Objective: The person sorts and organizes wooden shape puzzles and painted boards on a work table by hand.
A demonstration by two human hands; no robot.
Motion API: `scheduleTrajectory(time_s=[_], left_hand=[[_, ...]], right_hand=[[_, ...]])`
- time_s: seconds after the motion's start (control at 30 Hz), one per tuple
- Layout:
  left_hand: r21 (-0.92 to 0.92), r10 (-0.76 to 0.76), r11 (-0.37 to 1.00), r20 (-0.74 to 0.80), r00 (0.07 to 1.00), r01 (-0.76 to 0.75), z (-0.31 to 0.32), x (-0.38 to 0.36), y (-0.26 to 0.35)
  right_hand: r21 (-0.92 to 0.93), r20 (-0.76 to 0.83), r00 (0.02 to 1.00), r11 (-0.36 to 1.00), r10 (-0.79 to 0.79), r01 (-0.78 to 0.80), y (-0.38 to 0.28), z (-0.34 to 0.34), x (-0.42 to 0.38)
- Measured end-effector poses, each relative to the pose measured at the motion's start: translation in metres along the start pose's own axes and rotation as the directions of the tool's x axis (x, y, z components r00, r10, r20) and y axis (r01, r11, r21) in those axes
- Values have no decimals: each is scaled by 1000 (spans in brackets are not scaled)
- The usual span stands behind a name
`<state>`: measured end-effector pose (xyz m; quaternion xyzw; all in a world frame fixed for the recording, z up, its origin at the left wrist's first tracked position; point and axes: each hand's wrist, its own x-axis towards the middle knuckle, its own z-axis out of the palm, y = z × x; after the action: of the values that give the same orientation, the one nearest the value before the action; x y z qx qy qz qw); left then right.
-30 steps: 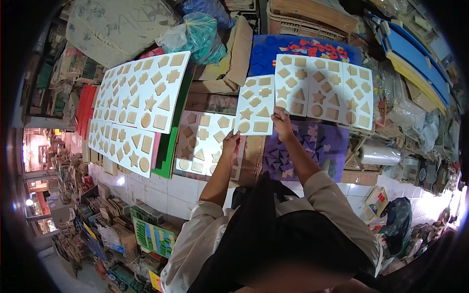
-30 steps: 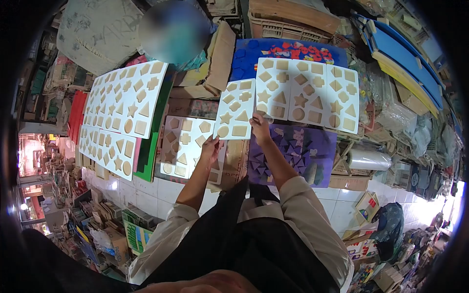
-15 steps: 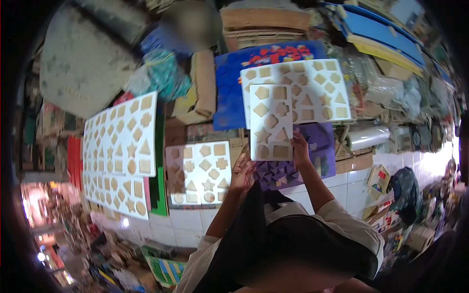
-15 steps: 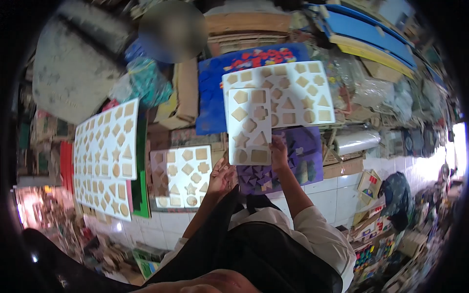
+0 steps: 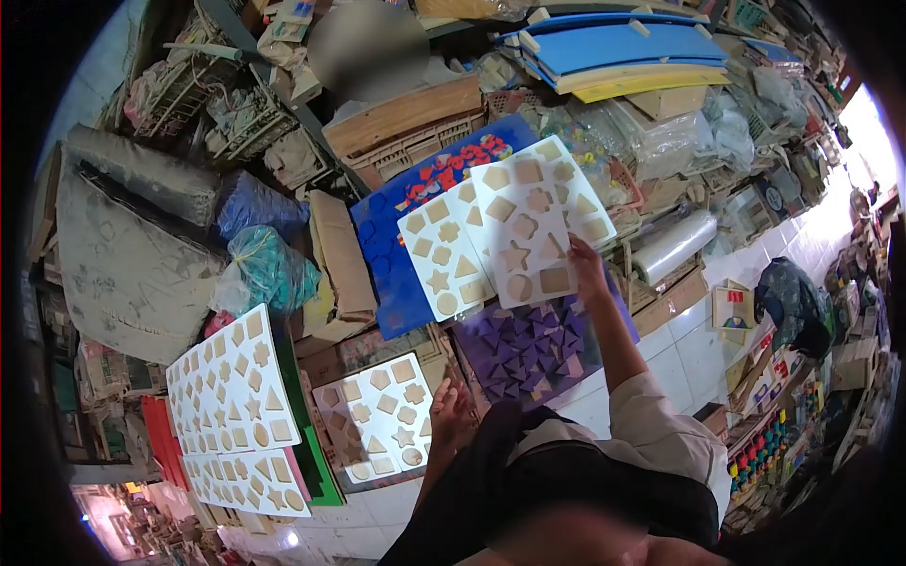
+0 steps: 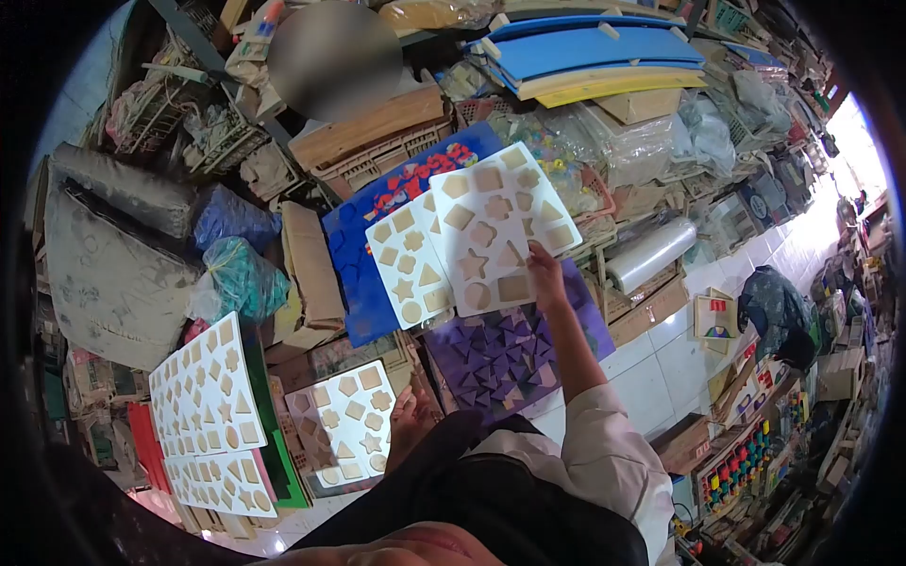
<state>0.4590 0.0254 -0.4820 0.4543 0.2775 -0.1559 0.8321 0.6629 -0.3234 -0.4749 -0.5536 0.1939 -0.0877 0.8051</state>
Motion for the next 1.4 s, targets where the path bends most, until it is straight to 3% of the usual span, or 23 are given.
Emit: scheduleTrajectory(time_s=[0.1,0.17,0.23,0.3,0.37,0.4,0.43,0.47,0.5,0.53,0.57,0.6,0.63,0.67,0.7,0.77,0.9,1.0,1.17,1.23,1.3,1.37,1.4], left_hand=[[58,-32,998,-34,999,34,25,2,10],[-25,47,999,92,995,-45,43,21,14],[-72,93,994,173,980,-82,87,26,46],[-210,97,977,334,937,-27,94,46,57],[-240,160,962,118,980,-128,108,61,59],[-237,155,964,127,980,-122,112,63,60],[-311,116,947,86,989,-84,116,66,62],[-382,72,923,45,996,-50,119,68,64],[-378,66,925,46,997,-44,122,71,64],[-435,119,895,20,993,-99,126,75,64],[-491,171,857,-12,985,-155,129,81,64],[-503,199,846,-9,980,-176,126,92,63],[-502,191,847,-21,981,-176,128,97,65],[-488,205,853,-18,979,-187,131,103,67],[-474,219,858,-12,976,-199,133,107,68],[-490,205,854,5,979,-176,135,119,67],[-449,196,886,129,972,-119,149,118,73],[-393,63,918,281,957,55,142,119,68],[-240,66,970,363,929,25,119,76,52],[-187,-2,981,296,955,60,102,52,44],[-210,10,977,259,966,46,70,40,25],[-195,-77,976,104,992,96,39,25,12],[-297,-107,947,70,992,123,19,17,0]], right_hand=[[-209,210,978,978,21,24,-35,-1,0],[-549,475,859,827,191,120,-71,14,-9],[-573,532,809,810,249,127,-80,26,-8],[-562,731,594,790,336,245,-83,33,1],[-537,743,595,804,307,256,-69,34,14],[-513,753,597,816,278,267,-64,29,19],[-515,747,607,815,273,267,-68,24,17],[-511,598,798,801,73,310,-72,18,11],[-520,400,906,780,-137,347,-72,14,4],[-488,300,927,799,-224,351,-58,0,6],[-489,301,928,800,-218,347,-55,-2,-4],[-368,196,981,927,1,73,-49,-6,-20],[-209,123,963,954,242,-213,-47,-8,-40],[-102,165,942,955,294,-280,-63,8,-69],[-104,164,938,951,305,-292,-54,12,-75],[152,230,941,946,248,-286,-32,16,-76],[295,155,972,931,177,-217,-15,14,-56],[220,30,980,955,195,-197,-34,23,-21],[134,13,997,988,77,-78,-61,46,96],[179,-18,999,983,51,-47,-64,59,146],[62,-10,1000,998,7,-6,-64,66,191],[36,-19,999,999,29,-28,-71,78,217],[8,-40,998,999,54,-54,-73,83,226]])
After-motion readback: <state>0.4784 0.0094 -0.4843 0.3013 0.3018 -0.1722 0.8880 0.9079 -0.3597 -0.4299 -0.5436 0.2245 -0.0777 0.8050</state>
